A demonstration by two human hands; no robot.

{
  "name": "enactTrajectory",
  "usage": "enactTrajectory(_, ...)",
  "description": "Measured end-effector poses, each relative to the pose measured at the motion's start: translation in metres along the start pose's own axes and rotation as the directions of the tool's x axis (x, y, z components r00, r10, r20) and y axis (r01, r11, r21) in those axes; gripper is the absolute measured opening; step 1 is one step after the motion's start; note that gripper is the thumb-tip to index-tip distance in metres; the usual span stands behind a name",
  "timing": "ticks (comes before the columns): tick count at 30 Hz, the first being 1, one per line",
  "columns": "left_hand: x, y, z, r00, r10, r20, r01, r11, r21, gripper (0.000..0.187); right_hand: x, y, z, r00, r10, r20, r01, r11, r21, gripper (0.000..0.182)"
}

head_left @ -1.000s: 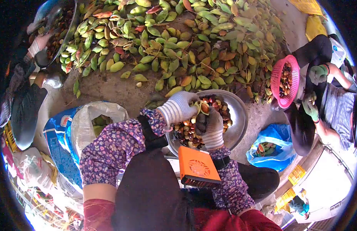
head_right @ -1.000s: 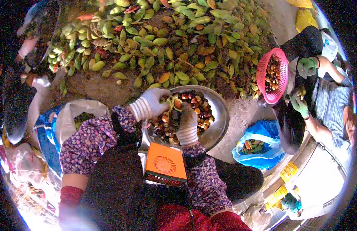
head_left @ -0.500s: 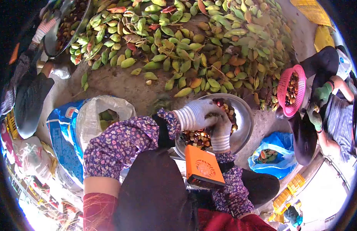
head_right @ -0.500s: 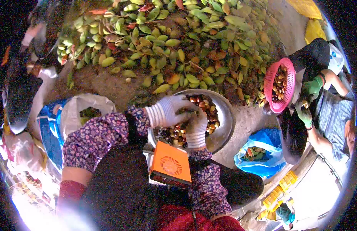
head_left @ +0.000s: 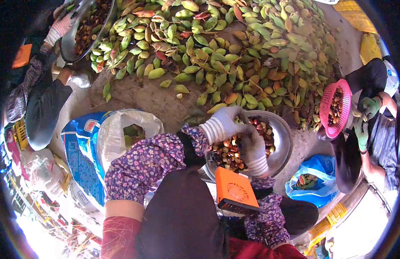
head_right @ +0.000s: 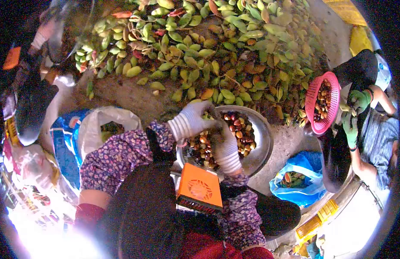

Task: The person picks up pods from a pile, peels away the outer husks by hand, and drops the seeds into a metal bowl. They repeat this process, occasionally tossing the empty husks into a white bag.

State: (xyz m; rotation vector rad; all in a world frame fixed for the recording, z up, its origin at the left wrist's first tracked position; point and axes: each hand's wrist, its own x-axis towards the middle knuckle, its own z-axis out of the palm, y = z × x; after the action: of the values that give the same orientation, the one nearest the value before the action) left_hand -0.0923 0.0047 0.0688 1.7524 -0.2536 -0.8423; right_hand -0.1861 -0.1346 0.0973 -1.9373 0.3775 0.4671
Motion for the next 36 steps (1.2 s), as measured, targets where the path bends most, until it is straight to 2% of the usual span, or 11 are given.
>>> enactTrajectory(1, -0.001, 0.004, -0.002, 0.998, -0.052, 0.026, 0.049, 0.992, 0.119, 0.033, -0.003, -0.002, 0.003, 0.999, 0.035, 0.017, -0.034, 0.997, -0.064, 0.034)
enactTrajectory(5, -0.003, 0.001, -0.017, 0.999, -0.046, -0.003, 0.045, 0.994, -0.1, 0.035, -0.002, -0.011, 0.011, 0.987, -0.14, -0.073, 0.133, 0.986, -0.099, 0.031)
enactTrajectory(9, 0.004, -0.023, -0.07, 0.872, -0.1, -0.479, 0.066, 0.994, -0.087, 0.021, -0.001, 0.009, 0.005, 0.987, -0.014, -0.157, 0.014, 1.0, 0.0, 0.027)
enactTrajectory(11, 0.012, -0.04, -0.115, 0.72, 0.09, -0.688, 0.179, 0.934, 0.31, 0.027, -0.002, 0.014, -0.002, 0.984, 0.048, -0.17, -0.043, 0.999, 0.034, 0.027)
enactTrajectory(12, 0.011, -0.033, -0.138, 0.715, 0.091, -0.693, 0.372, 0.79, 0.487, 0.03, -0.003, 0.027, -0.006, 0.982, 0.059, -0.181, -0.058, 0.998, 0.01, 0.025)
enactTrajectory(17, 0.034, -0.048, -0.19, 0.821, 0.093, -0.563, 0.474, 0.438, 0.764, 0.028, -0.003, 0.042, -0.002, 0.979, 0.115, -0.169, -0.105, 0.992, 0.068, 0.023)
enactTrajectory(25, 0.056, -0.074, -0.195, 0.857, 0.071, -0.511, 0.458, 0.349, 0.817, 0.024, -0.002, 0.029, 0.004, 0.986, 0.06, -0.158, -0.066, 0.997, -0.029, 0.022)
enactTrajectory(29, 0.042, -0.058, -0.186, 0.863, -0.066, -0.501, 0.472, 0.461, 0.751, 0.037, -0.003, 0.021, 0.003, 0.987, 0.058, -0.149, -0.064, 0.997, -0.036, 0.023)
enactTrajectory(33, 0.027, -0.053, -0.179, 0.753, -0.113, -0.648, 0.534, 0.681, 0.502, 0.045, 0.0, 0.022, 0.01, 0.981, -0.044, -0.189, 0.031, 0.997, -0.07, 0.021)
enactTrajectory(35, 0.019, -0.061, -0.177, 0.776, -0.005, -0.631, 0.219, 0.94, 0.263, 0.046, 0.0, 0.02, 0.011, 0.983, -0.029, -0.18, 0.022, 0.999, -0.041, 0.02)
enactTrajectory(36, 0.014, -0.057, -0.171, 0.811, -0.095, -0.578, 0.172, 0.982, 0.08, 0.04, 0.001, 0.009, 0.013, 0.985, 0.005, -0.175, -0.003, 1.0, 0.011, 0.02)
